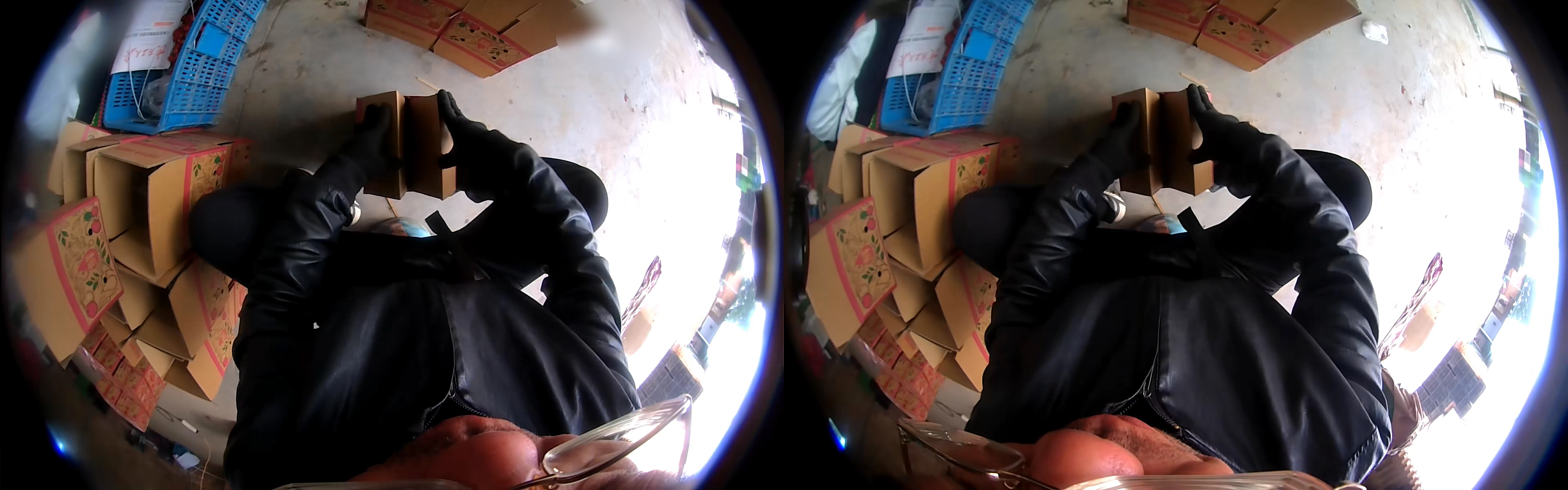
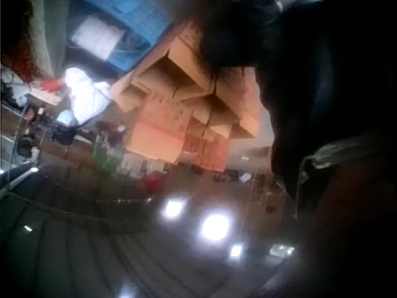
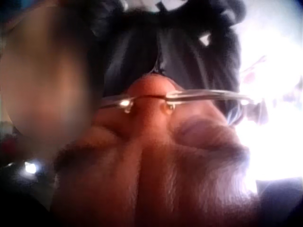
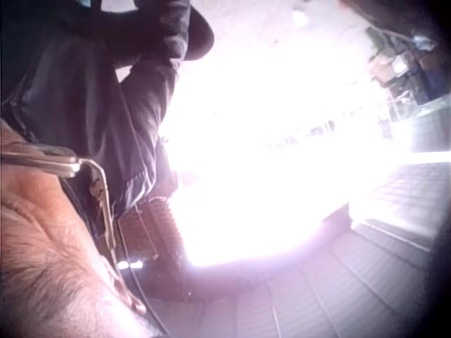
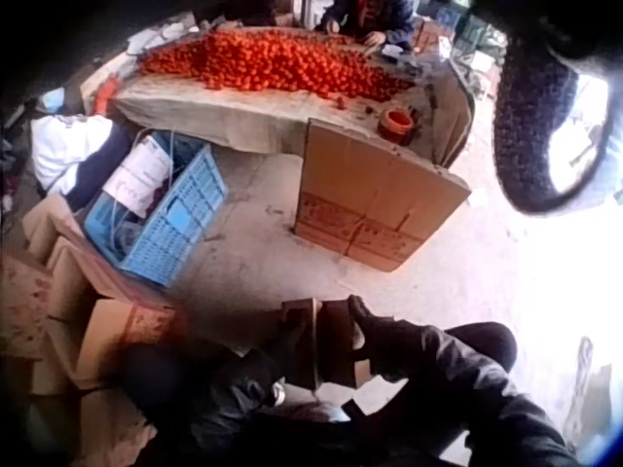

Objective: The person sits on the floor and folds flat cardboard sheets into small boxes. They repeatedly pick up a sheet, fold the sides to form a rectangular container, and place the finished box on a growing stack to their left.

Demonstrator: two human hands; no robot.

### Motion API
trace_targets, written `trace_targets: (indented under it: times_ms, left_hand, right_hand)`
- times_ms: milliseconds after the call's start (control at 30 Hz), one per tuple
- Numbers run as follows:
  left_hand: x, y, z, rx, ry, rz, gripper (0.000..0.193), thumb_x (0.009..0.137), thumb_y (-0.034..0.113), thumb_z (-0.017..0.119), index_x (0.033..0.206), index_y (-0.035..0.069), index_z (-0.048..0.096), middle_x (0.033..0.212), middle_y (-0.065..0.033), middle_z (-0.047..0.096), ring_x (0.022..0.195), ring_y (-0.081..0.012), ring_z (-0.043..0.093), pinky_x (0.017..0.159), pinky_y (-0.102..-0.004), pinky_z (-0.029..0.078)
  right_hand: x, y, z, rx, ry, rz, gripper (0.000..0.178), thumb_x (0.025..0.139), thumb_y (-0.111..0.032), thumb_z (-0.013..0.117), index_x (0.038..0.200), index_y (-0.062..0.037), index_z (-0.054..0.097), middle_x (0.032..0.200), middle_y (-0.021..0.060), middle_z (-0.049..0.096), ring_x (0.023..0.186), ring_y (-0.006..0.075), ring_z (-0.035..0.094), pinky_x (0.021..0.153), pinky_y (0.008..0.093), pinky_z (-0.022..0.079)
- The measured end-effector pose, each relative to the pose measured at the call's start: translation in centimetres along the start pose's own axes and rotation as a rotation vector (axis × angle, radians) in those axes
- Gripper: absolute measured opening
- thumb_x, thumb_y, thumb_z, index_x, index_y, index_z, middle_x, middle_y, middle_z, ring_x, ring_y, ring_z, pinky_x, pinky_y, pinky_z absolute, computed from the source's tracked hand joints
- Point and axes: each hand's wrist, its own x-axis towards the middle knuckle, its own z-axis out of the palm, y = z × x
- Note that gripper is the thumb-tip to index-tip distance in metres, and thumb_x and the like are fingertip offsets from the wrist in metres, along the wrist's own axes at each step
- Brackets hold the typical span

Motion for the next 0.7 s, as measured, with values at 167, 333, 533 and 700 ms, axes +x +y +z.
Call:
trace_targets:
  times_ms: [167, 333, 533, 700]
  left_hand:
    - [0.4, -0.6, 1.0, -0.024, -0.046, -0.109, 0.107, 0.069, 0.029, 0.081, 0.148, 0.004, 0.014, 0.15, -0.0281, 0.017, 0.14, -0.0435, 0.016, 0.113, -0.0435, 0.024]
    - [2.0, 5.0, -0.5, 0.201, -0.222, -0.167, 0.099, 0.072, 0.04, 0.076, 0.148, 0.008, 0.021, 0.154, -0.016, 0.018, 0.143, -0.0365, 0.01, 0.115, -0.0455, 0.02]
    - [1.5, 1.2, 2.4, 0.622, -0.18, -0.055, 0.094, 0.075, 0.042, 0.074, 0.147, 0.006, 0.025, 0.153, -0.0128, 0.021, 0.144, -0.0306, 0.014, 0.115, -0.0422, 0.022]
    - [1.6, 2.5, 0.0, 0.367, -0.187, -0.215, 0.104, 0.071, 0.033, 0.079, 0.149, 0.01, 0.014, 0.155, -0.0158, 0.007, 0.14, -0.0351, 0.023, 0.111, -0.0424, 0.029]
  right_hand:
    - [1.0, 1.3, 0.4, -0.675, 0.118, -0.051, 0.138, 0.05, -0.014, 0.092, 0.15, -0.0083, -0.003, 0.153, 0.0287, 0.01, 0.138, 0.0456, 0.022, 0.112, 0.0456, 0.027]
    - [1.7, 0.0, 6.1, -0.959, 0.282, 0.082, 0.118, 0.059, -0.034, 0.086, 0.149, -0.0147, 0.013, 0.153, 0.0256, 0.012, 0.125, 0.0695, 0.016, 0.089, 0.0735, 0.037]
    - [2.2, -0.3, 6.3, -1.046, 0.355, -0.043, 0.11, 0.058, -0.044, 0.083, 0.144, -0.0051, 0.026, 0.145, 0.0253, 0.025, 0.126, 0.0624, 0.023, 0.087, 0.079, 0.031]
    - [3.6, 3.5, 5.8, -0.845, 0.387, -0.417, 0.113, 0.045, -0.029, 0.091, 0.135, 0.005, 0.031, 0.131, 0.0291, 0.04, 0.128, 0.0534, 0.032, 0.102, 0.0518, 0.037]
